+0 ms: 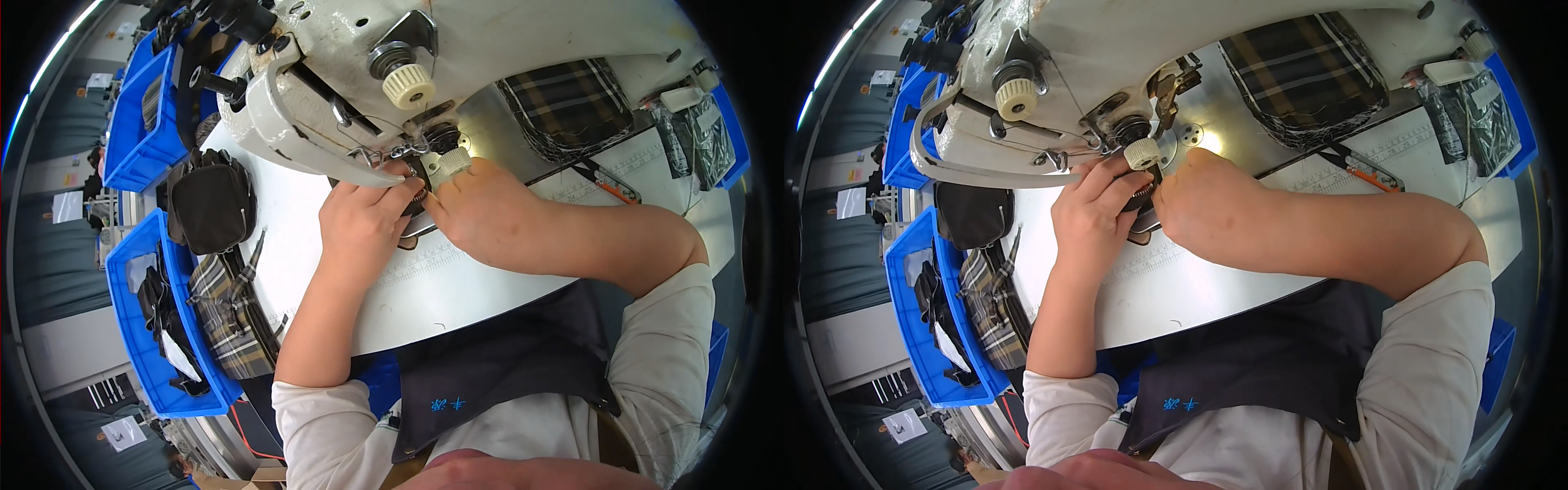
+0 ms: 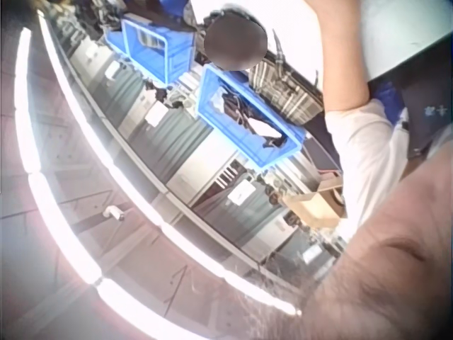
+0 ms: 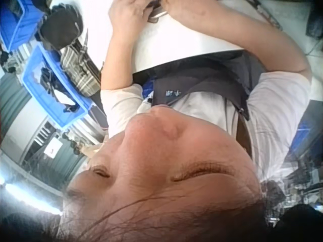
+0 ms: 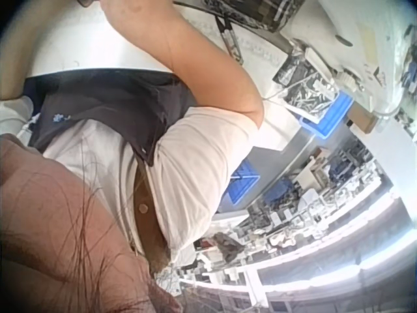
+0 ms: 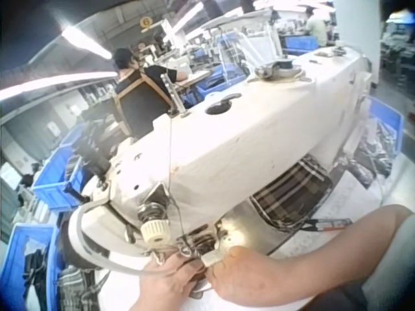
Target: The person operates an industrial sewing machine to stitch a zipper onto a small black fabric pouch. They guide the pouch under the needle, aligning the zipper teeth with the fabric edge, and sew along the length of the zipper. The person periodically stops to adjust the pouch and reposition it for the next seam.
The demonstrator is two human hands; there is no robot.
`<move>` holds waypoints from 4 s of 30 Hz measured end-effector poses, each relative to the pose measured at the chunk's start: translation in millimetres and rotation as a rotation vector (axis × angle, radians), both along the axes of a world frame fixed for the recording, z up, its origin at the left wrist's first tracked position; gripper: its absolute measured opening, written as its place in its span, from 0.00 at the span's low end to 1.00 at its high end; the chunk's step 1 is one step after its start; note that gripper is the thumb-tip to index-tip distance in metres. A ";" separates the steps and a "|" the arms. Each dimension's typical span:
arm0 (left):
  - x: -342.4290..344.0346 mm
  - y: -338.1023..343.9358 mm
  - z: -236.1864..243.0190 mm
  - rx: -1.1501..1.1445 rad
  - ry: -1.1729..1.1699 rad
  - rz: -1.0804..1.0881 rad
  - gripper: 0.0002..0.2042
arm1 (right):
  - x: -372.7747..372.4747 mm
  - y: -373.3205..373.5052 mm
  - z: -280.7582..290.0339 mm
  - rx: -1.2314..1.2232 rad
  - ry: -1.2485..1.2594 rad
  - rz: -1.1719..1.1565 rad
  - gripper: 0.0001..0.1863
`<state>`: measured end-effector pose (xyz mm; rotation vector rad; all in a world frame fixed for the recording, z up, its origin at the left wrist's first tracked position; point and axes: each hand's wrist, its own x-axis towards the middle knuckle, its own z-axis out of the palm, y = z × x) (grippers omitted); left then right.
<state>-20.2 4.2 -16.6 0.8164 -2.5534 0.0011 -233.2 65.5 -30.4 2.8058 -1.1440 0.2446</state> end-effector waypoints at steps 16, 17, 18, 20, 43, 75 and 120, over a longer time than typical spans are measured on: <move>-1.7 -3.6 -2.5 -0.025 0.042 -0.054 0.17 | 0.6 4.3 5.5 0.067 -0.039 0.017 0.07; -1.8 -4.1 -2.7 -0.020 0.042 -0.068 0.16 | 0.8 4.6 5.2 0.067 -0.035 0.015 0.07; -1.9 -3.9 -2.6 -0.012 0.044 -0.070 0.15 | 0.9 4.7 5.9 0.070 -0.023 0.025 0.07; -2.2 -3.1 -2.7 0.003 0.049 -0.075 0.14 | 0.5 4.9 8.3 0.075 0.002 0.045 0.06; 3.8 3.1 9.6 0.111 -0.012 -0.135 0.17 | 1.4 6.5 8.4 0.062 -0.030 0.081 0.04; 0.5 -8.9 -1.9 0.090 -0.009 0.009 0.12 | 8.6 -8.7 -5.9 0.081 -0.158 -0.076 0.09; 6.8 -12.5 -4.8 0.101 -0.055 0.043 0.15 | 7.8 -12.2 0.3 0.081 -0.089 -0.117 0.15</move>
